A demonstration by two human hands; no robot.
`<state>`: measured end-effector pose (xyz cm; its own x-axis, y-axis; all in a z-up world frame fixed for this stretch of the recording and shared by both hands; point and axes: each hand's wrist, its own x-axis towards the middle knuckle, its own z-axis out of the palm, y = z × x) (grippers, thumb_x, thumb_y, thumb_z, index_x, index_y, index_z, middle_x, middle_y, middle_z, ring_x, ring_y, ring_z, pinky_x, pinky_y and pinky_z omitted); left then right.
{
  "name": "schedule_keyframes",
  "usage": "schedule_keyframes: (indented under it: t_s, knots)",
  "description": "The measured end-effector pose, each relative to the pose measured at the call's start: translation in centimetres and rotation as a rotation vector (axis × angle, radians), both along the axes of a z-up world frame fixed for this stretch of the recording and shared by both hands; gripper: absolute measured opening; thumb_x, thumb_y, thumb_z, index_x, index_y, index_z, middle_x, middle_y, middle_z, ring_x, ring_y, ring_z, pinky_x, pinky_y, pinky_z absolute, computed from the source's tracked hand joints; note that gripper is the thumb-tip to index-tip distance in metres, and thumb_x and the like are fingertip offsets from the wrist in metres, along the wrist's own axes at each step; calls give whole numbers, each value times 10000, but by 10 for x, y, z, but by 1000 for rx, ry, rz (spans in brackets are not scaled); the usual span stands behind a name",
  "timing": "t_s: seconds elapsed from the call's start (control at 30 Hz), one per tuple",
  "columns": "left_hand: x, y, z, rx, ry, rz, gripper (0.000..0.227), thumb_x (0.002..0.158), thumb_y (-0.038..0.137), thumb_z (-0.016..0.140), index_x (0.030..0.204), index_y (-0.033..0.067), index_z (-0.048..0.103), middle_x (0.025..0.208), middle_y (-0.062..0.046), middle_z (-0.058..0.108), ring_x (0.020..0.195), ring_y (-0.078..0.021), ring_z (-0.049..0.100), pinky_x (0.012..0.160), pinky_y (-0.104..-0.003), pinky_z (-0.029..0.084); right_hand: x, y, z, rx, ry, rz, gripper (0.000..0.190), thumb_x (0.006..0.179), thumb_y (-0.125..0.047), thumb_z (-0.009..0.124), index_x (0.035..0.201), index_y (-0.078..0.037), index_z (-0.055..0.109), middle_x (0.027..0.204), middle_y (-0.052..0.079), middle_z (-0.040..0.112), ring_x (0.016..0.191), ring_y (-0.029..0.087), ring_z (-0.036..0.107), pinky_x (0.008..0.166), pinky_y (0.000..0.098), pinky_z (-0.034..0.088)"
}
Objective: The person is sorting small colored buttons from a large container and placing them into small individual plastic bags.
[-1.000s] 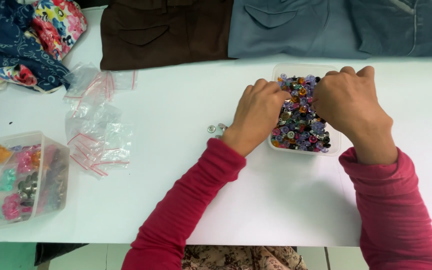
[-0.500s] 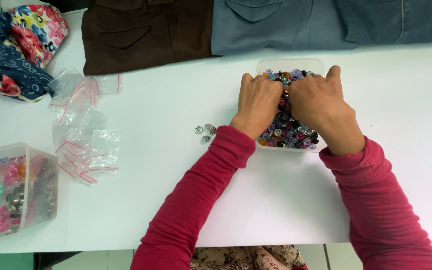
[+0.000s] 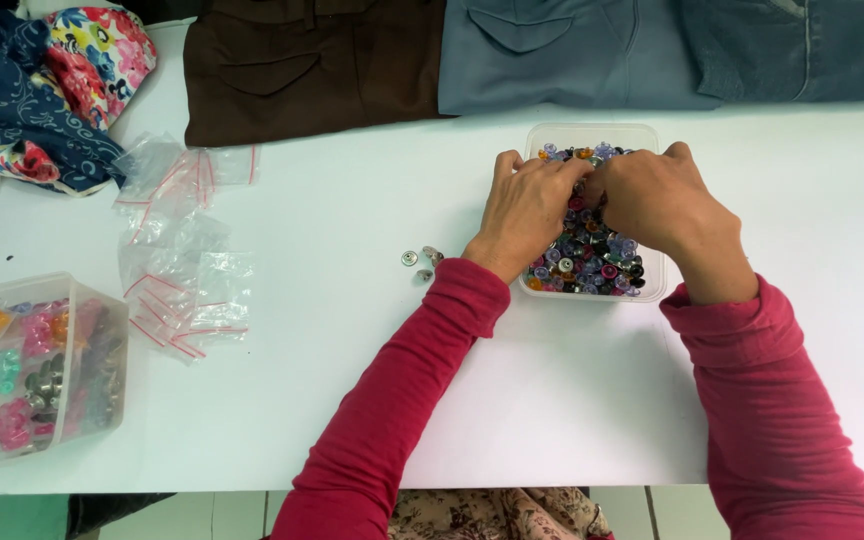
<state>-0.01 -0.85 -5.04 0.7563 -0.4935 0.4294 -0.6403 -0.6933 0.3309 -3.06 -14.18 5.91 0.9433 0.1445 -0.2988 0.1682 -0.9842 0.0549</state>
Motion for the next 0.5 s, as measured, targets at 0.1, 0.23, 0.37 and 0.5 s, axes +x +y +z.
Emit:
schedule_keyframes:
  t_s: [0.1,0.23,0.37,0.5]
  knots:
    - [5,-3,-15,-135,-3,-9,459,986,-46,588,1393,160,536,1029,-89,743,987,-273,741,1145,-532,361,15,-19,-11,155,-81,11,180,932,-64,698,1035,-123,833,850,152,796,852,376,768,946,484,449]
    - [-9,4,5,-128,-168,-3,608,853,-122,650,1369,170,519,863,37,698,750,-183,671,1200,-522,353,18,-34,-13,301,-130,90,397,922,-34,482,1082,-194,809,1072,11,789,914,361,688,804,440,505]
    - [-21,21,13,-215,-74,-26,674,887,-87,671,1457,190,442,1034,37,726,936,-159,691,1187,-472,371,16,-26,-12,605,-97,89,236,962,-51,589,1062,-80,801,981,56,785,830,217,664,747,353,489]
    - [-42,55,34,-348,70,-48,636,931,-58,663,1480,168,434,1245,27,722,1129,-116,737,1136,-401,376,9,-4,-14,789,-132,190,238,936,-65,680,1145,-83,792,1039,40,795,935,157,728,795,284,531]
